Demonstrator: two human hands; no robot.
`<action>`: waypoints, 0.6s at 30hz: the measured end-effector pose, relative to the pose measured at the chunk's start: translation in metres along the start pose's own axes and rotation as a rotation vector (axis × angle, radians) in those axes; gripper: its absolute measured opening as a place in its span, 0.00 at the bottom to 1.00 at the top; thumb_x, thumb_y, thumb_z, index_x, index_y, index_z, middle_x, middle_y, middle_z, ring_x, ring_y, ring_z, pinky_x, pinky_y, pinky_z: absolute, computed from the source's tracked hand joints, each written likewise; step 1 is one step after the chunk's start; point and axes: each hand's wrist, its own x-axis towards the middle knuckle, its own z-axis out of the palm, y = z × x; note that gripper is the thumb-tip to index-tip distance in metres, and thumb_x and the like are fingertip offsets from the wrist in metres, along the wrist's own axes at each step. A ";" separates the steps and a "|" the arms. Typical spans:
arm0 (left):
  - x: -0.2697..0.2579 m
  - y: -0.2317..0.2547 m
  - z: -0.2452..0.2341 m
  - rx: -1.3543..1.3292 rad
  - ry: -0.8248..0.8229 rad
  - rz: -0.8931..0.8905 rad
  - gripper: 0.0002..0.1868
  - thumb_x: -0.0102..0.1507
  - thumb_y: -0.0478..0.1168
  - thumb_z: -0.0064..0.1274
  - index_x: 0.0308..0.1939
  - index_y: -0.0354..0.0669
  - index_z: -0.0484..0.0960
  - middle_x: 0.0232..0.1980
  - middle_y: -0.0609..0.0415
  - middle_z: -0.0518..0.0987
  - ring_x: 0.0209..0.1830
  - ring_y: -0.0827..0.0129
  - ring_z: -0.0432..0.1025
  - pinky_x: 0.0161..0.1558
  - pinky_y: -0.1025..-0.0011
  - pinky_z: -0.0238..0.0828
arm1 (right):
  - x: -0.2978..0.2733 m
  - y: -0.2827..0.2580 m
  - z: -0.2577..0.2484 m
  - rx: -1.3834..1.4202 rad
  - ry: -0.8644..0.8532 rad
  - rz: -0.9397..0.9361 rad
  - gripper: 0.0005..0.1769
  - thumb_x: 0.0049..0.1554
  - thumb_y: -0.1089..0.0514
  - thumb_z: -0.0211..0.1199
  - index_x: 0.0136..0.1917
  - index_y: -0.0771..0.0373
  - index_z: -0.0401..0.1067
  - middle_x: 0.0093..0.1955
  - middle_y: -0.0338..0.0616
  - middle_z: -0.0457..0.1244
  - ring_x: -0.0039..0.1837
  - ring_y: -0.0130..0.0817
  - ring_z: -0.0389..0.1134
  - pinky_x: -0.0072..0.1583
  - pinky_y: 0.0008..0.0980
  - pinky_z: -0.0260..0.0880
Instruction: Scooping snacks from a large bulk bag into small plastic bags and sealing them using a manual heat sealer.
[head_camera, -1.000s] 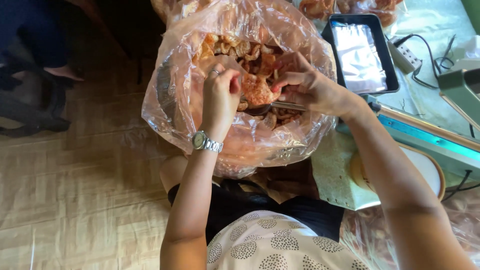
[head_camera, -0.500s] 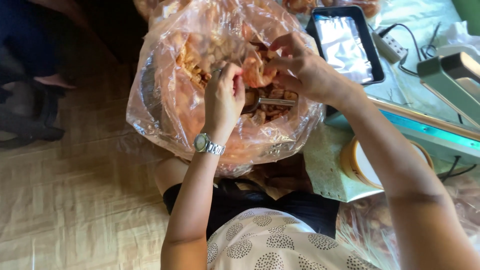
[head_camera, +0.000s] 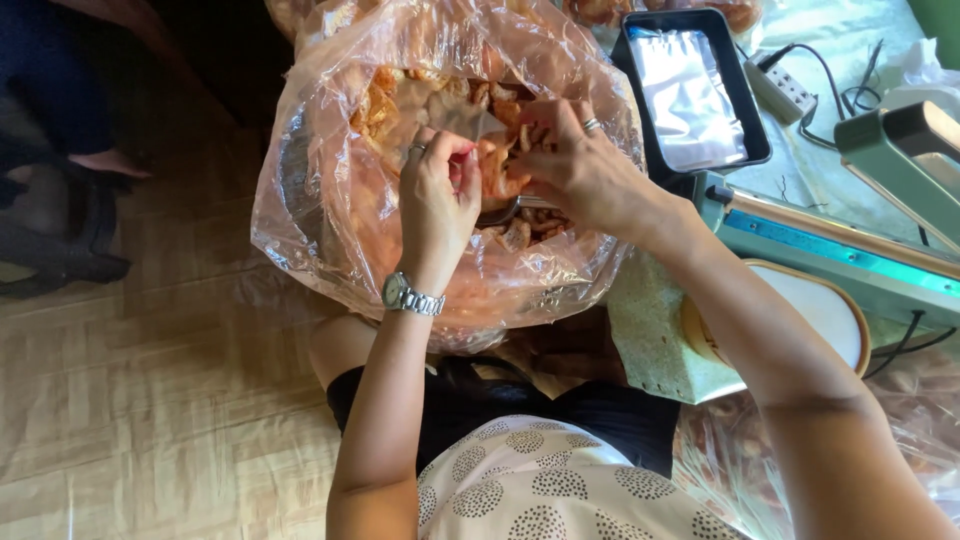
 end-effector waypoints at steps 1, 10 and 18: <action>0.001 0.000 -0.001 0.016 -0.028 -0.011 0.05 0.59 0.26 0.52 0.35 0.36 0.72 0.32 0.54 0.70 0.26 0.72 0.63 0.29 0.77 0.65 | 0.000 -0.001 0.000 -0.151 -0.021 -0.054 0.07 0.53 0.68 0.67 0.46 0.62 0.78 0.61 0.53 0.52 0.63 0.47 0.53 0.65 0.41 0.66; 0.006 0.001 -0.014 0.095 -0.104 -0.011 0.03 0.60 0.28 0.52 0.35 0.39 0.74 0.34 0.54 0.73 0.27 0.70 0.66 0.29 0.75 0.68 | 0.003 -0.023 -0.009 -0.884 -0.317 -0.086 0.29 0.47 0.64 0.63 0.59 0.39 0.68 0.77 0.47 0.40 0.74 0.50 0.40 0.71 0.49 0.52; 0.001 -0.005 -0.001 0.043 -0.104 0.002 0.07 0.59 0.26 0.52 0.39 0.38 0.73 0.36 0.53 0.74 0.27 0.72 0.68 0.29 0.79 0.70 | 0.009 -0.013 -0.003 -0.703 -0.165 -0.072 0.14 0.49 0.63 0.65 0.50 0.53 0.74 0.70 0.48 0.50 0.73 0.48 0.44 0.68 0.49 0.60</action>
